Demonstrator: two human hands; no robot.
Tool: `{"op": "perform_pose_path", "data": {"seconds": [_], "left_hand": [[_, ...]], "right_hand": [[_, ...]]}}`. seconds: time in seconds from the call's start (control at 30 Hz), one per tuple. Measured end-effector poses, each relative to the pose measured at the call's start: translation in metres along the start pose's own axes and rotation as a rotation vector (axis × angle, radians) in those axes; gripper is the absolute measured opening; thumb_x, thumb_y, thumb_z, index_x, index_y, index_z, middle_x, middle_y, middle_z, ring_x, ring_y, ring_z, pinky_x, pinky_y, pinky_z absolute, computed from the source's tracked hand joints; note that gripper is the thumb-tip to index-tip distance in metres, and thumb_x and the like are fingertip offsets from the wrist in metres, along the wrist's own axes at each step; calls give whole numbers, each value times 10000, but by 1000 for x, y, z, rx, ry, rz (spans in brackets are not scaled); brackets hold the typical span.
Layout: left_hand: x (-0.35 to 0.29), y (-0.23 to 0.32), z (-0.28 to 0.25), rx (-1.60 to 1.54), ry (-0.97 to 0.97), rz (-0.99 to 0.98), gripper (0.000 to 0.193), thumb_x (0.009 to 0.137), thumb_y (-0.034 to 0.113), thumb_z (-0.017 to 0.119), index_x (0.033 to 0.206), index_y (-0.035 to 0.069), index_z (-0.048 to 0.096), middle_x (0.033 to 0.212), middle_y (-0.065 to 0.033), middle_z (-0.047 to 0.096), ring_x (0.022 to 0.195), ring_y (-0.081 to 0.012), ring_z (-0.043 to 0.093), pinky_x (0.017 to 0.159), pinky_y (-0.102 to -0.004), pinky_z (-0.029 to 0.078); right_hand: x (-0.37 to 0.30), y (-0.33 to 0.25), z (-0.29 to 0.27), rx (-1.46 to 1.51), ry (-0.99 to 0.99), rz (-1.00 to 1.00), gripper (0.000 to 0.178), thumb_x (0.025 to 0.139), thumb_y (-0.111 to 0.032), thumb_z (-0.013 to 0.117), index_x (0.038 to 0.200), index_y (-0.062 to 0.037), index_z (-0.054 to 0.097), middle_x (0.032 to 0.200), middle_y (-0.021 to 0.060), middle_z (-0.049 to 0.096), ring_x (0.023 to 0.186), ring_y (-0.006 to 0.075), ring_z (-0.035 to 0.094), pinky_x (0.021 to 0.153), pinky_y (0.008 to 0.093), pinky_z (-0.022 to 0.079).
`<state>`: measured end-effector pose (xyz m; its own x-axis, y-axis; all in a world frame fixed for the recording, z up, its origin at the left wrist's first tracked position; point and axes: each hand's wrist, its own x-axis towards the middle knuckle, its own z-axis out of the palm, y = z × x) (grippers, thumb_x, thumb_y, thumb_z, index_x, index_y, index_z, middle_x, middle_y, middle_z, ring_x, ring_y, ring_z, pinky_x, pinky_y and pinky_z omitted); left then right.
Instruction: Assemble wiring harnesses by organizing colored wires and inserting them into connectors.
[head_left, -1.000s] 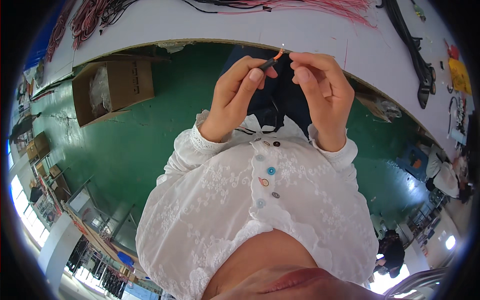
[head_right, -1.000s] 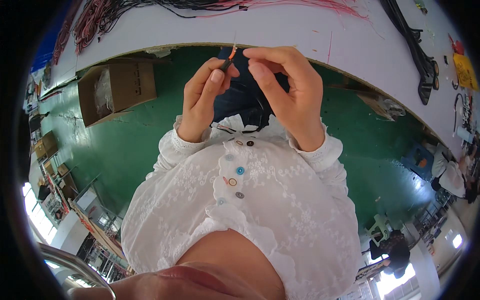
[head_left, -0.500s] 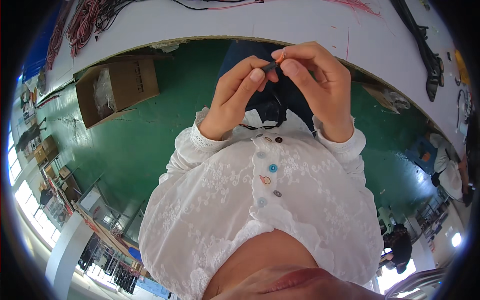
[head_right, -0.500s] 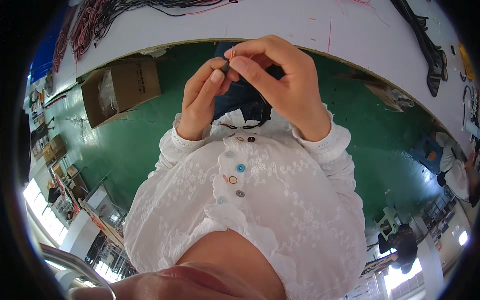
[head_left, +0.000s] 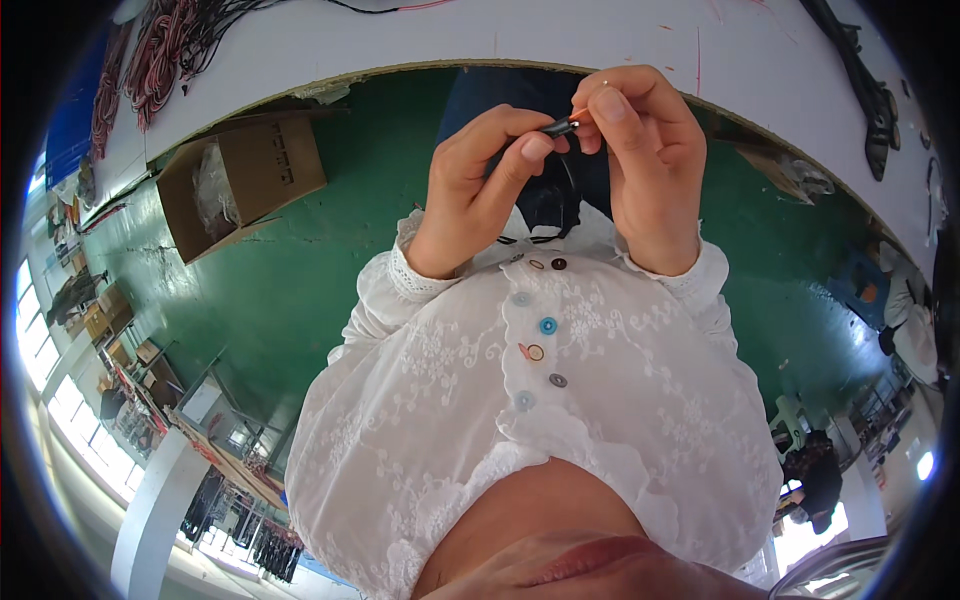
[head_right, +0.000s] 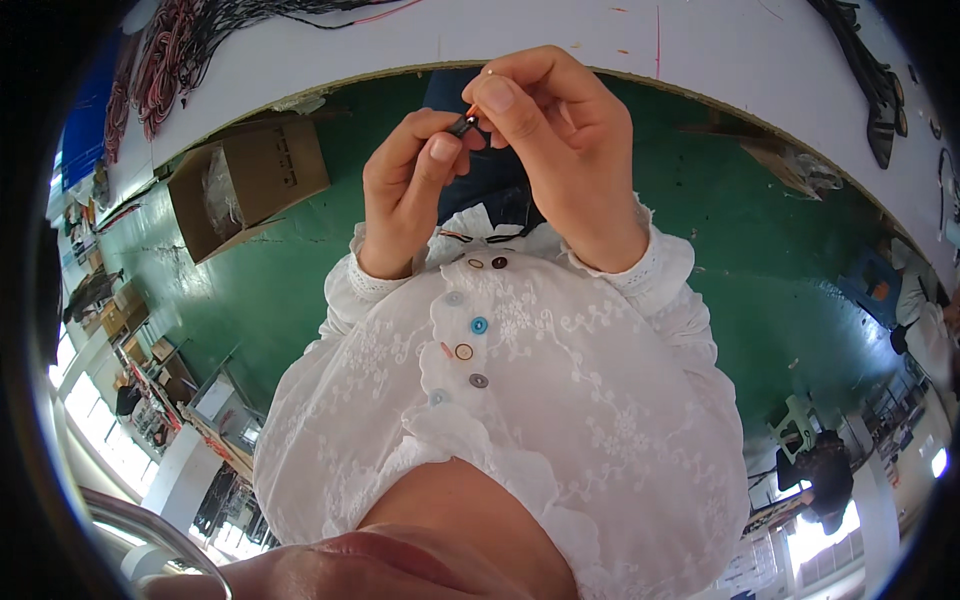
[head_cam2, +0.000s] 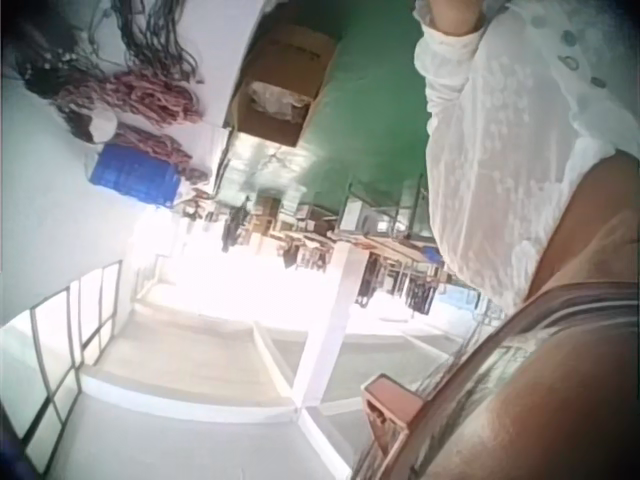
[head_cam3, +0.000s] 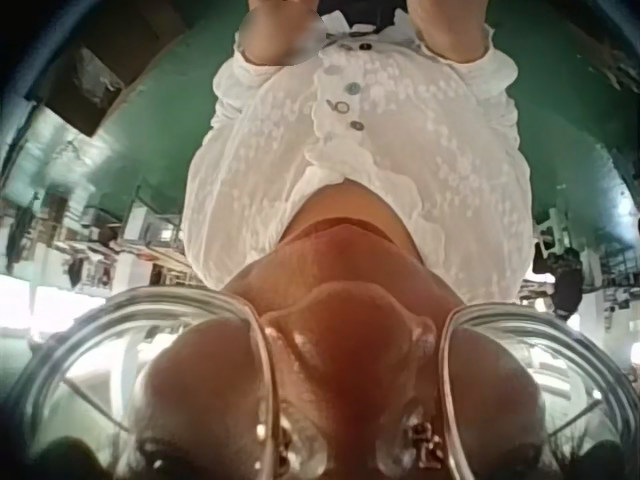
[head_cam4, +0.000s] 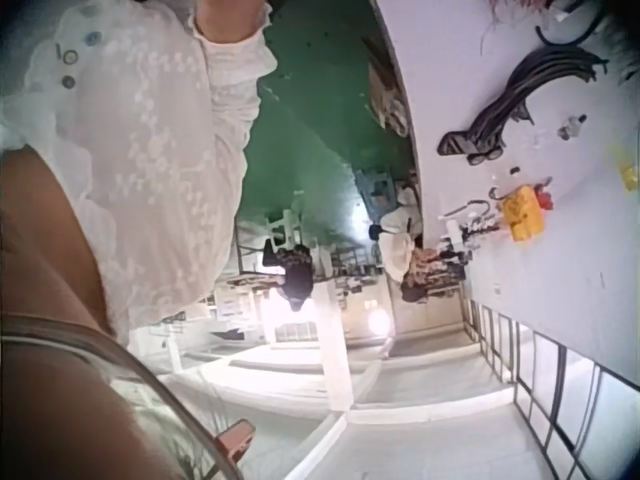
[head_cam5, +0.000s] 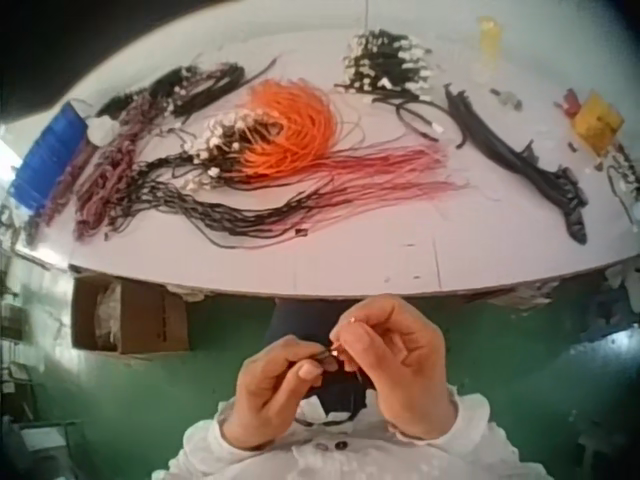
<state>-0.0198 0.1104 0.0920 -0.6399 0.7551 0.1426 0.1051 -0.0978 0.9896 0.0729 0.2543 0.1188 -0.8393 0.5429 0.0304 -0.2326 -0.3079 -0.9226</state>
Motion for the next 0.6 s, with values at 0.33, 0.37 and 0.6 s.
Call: {"op": "perform_pose_path", "data": {"seconds": [0.33, 0.37, 0.6], "left_hand": [[-5, -11, 1, -318, -74, -126, 207, 1103, 197, 522, 1089, 20, 628, 936, 26, 624, 717, -25, 431, 627, -194, 362], [-6, -10, 4, -325, -39, -137, 205, 1102, 196, 523, 1077, 22, 628, 932, 27, 621, 714, -22, 418, 628, -194, 355], [-4, -9, 9, -203, 59, -51, 179, 1087, 153, 543, 1061, 1, 634, 904, 17, 629, 706, -33, 450, 614, -204, 374]], "right_hand": [[8, 5, -13, 291, -37, 262, 187, 1029, -199, 653, 1058, -22, 709, 944, 32, 692, 795, 90, 605, 714, 230, 497], [7, 2, -12, 158, -26, 241, 207, 1035, -214, 645, 1068, -21, 713, 968, 35, 703, 809, 88, 617, 694, 232, 502], [-13, -8, -9, -320, 17, 126, 185, 1004, -161, 693, 1103, -7, 720, 1035, 47, 728, 830, 72, 642, 681, 219, 509]]}}
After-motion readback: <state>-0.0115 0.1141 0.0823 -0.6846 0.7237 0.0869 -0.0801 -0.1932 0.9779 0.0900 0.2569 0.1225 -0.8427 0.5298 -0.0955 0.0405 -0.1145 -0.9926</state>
